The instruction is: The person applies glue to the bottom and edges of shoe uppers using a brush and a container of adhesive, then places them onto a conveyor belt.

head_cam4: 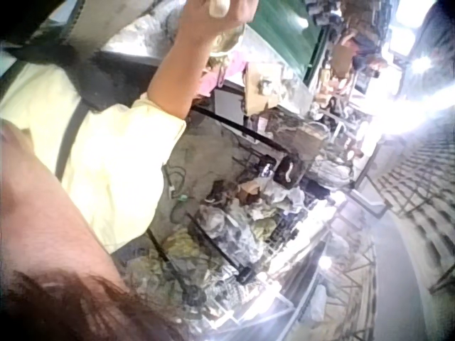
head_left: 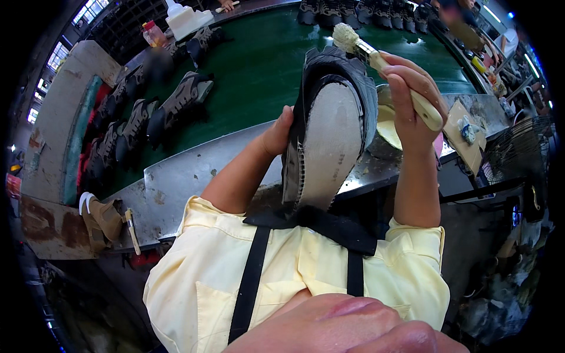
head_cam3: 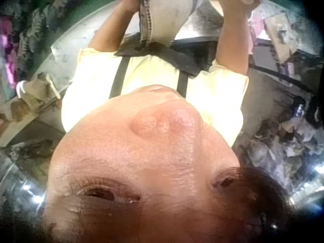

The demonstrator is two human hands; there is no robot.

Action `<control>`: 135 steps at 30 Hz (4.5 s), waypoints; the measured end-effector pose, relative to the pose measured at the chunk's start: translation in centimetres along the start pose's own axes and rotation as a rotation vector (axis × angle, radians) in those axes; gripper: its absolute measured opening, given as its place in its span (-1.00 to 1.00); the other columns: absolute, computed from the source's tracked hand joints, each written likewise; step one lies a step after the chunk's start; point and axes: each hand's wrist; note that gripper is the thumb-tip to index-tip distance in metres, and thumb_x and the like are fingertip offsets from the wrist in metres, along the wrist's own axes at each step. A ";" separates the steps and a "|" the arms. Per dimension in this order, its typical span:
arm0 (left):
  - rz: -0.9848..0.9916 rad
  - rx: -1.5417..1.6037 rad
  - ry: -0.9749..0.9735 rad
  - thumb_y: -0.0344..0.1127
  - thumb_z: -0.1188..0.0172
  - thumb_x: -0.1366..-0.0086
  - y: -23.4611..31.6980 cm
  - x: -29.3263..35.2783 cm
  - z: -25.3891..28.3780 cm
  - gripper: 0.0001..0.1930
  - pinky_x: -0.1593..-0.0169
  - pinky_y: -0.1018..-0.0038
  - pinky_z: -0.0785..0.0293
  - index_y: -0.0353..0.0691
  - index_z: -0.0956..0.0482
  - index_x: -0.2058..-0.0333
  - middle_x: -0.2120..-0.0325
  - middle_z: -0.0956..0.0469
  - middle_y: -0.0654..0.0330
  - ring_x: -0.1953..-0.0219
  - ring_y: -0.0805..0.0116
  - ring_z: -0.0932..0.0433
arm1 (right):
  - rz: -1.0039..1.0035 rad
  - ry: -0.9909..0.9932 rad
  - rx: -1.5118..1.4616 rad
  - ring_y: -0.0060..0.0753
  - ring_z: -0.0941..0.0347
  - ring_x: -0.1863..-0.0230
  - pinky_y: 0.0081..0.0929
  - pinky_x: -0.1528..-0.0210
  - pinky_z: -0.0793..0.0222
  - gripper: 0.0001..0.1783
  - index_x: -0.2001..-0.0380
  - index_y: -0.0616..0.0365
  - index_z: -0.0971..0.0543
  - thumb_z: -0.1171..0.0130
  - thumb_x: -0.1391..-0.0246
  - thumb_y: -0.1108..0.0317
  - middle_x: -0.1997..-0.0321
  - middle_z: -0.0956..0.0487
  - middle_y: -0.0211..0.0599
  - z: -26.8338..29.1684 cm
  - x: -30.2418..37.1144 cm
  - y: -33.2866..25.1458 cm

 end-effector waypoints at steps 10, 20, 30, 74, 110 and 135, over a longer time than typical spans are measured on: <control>0.008 -0.002 0.019 0.62 0.30 0.10 -0.2 -0.5 -0.1 0.08 -0.20 0.19 -0.11 -0.17 -0.02 -0.21 -0.19 -0.10 0.03 -0.22 0.12 -0.12 | -0.136 -0.023 -0.343 -0.31 -0.54 0.34 -0.58 0.33 -0.44 -0.91 0.42 0.31 -0.55 -0.17 0.05 0.53 0.34 -0.58 -0.07 -1.7 2.7 -2.4; -0.170 0.688 -0.176 0.62 0.29 0.10 -2.5 -0.4 2.1 0.09 -0.16 0.15 -0.17 -0.21 -0.05 -0.20 -0.16 -0.15 0.00 -0.17 0.09 -0.19 | -0.074 -0.196 -0.364 -0.33 -0.53 0.44 -0.59 0.46 -0.43 -0.84 0.43 0.18 -0.57 -0.27 0.17 0.43 0.32 -0.58 -0.11 0.0 5.7 -5.3; -0.134 0.846 -0.165 0.64 0.35 0.11 -2.9 -0.3 1.6 0.12 -0.13 0.15 -0.22 -0.27 -0.08 -0.18 -0.11 -0.22 -0.04 -0.12 0.07 -0.26 | 0.003 -0.338 -0.443 -0.33 -0.48 0.49 -0.57 0.51 -0.36 -0.75 0.43 0.19 -0.51 -0.13 -0.04 0.20 0.28 -0.54 0.09 2.4 7.2 -5.2; -0.031 -0.111 -0.013 0.37 0.21 -0.15 -1.2 -3.2 -0.7 -0.17 0.02 0.49 -0.35 -0.39 -0.32 -0.01 0.15 -0.46 0.09 0.11 0.39 -0.44 | -0.244 0.120 0.284 -0.56 -0.50 0.51 -0.68 0.46 -0.37 -0.89 0.52 0.20 -0.59 -0.20 0.01 0.39 0.52 -0.59 -0.32 4.1 -0.5 -1.5; -0.102 -1.258 0.704 0.17 -0.40 0.35 5.5 0.8 -1.6 0.07 0.12 0.34 -0.44 -0.21 -0.12 -0.14 0.25 -0.51 -0.02 0.23 0.05 -0.54 | -0.226 0.094 -0.111 -0.10 -0.49 0.26 -0.39 0.32 -0.48 -0.64 0.32 0.29 -0.42 -0.04 -0.12 0.14 0.23 -0.50 0.17 7.2 5.2 -1.4; -0.163 -1.137 0.742 0.04 -0.48 0.35 5.7 2.3 -0.5 0.01 0.06 0.43 -0.40 -0.30 -0.21 -0.09 0.18 -0.49 0.01 0.15 0.17 -0.51 | 0.038 0.124 -0.084 -0.22 -0.46 0.37 -0.50 0.36 -0.44 -0.59 0.28 0.28 -0.36 0.09 -0.18 0.06 0.14 -0.45 0.23 0.6 2.0 1.0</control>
Point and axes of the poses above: each hand's wrist, its own x-axis away from the middle knuckle, its own z-axis out of the back of the hand, y = z × x
